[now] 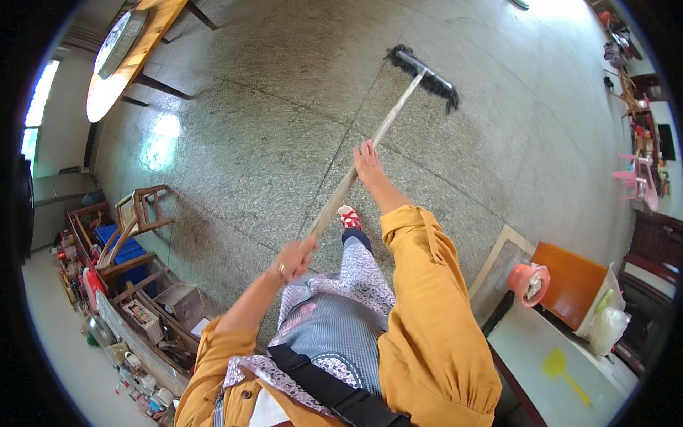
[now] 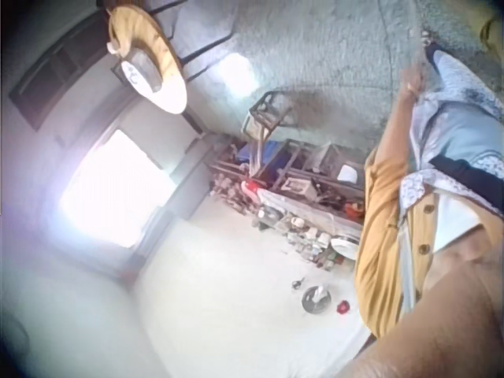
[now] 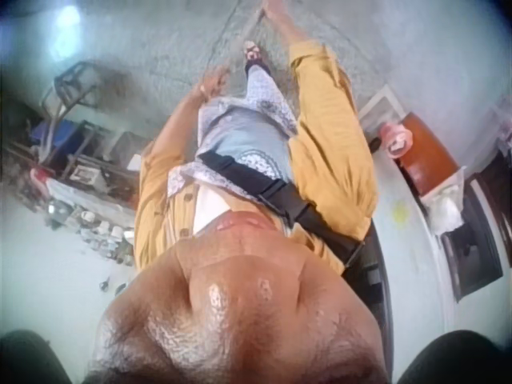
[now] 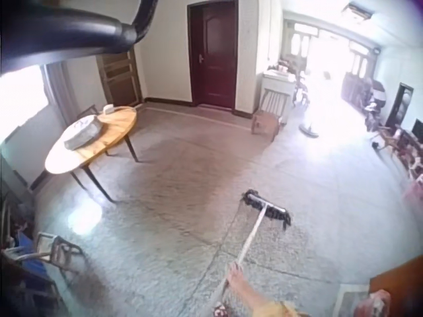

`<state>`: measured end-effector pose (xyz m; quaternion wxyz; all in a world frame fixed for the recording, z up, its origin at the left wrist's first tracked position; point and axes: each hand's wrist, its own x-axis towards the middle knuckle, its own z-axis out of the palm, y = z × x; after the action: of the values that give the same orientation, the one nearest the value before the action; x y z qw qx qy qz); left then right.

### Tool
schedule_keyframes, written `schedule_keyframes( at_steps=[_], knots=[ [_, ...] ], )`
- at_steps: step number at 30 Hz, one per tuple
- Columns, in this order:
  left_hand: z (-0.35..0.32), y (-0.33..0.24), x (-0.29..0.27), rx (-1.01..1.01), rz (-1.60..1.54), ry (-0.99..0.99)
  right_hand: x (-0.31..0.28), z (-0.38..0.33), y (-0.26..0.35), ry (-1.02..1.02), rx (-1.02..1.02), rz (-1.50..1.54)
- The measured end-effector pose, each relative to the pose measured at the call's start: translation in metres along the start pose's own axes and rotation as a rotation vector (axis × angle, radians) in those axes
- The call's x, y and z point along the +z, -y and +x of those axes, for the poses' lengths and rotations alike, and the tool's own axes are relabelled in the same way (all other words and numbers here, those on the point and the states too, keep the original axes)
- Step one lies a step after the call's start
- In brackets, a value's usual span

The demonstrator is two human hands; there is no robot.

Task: The person mops a tiled floor in a living area using a long-handled mop. They move a wooden chair to clean underneath it and continue mopping around various furniture items, including a round table and a cabinet.

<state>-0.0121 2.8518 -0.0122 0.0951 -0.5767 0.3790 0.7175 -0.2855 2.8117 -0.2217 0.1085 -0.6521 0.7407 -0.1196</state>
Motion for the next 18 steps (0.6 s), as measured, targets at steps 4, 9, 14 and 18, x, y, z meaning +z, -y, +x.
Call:
schedule_keyframes(
  at_steps=[4,9,14,18],
  knots=[
    [0.081,-0.049,-0.012,-0.016,-0.072,0.048,-0.010,0.027,0.005,0.050,0.080,0.098],
    [0.076,-0.045,-0.026,-0.059,-0.002,0.055,0.009,0.024,0.012,-0.052,0.141,0.067],
    [0.024,0.026,-0.079,0.003,0.036,0.041,0.044,0.000,0.069,-0.011,0.126,0.038],
    [-0.063,0.075,-0.158,-0.124,-0.045,0.031,0.075,-0.024,0.151,-0.102,0.046,0.067]
  ],
)
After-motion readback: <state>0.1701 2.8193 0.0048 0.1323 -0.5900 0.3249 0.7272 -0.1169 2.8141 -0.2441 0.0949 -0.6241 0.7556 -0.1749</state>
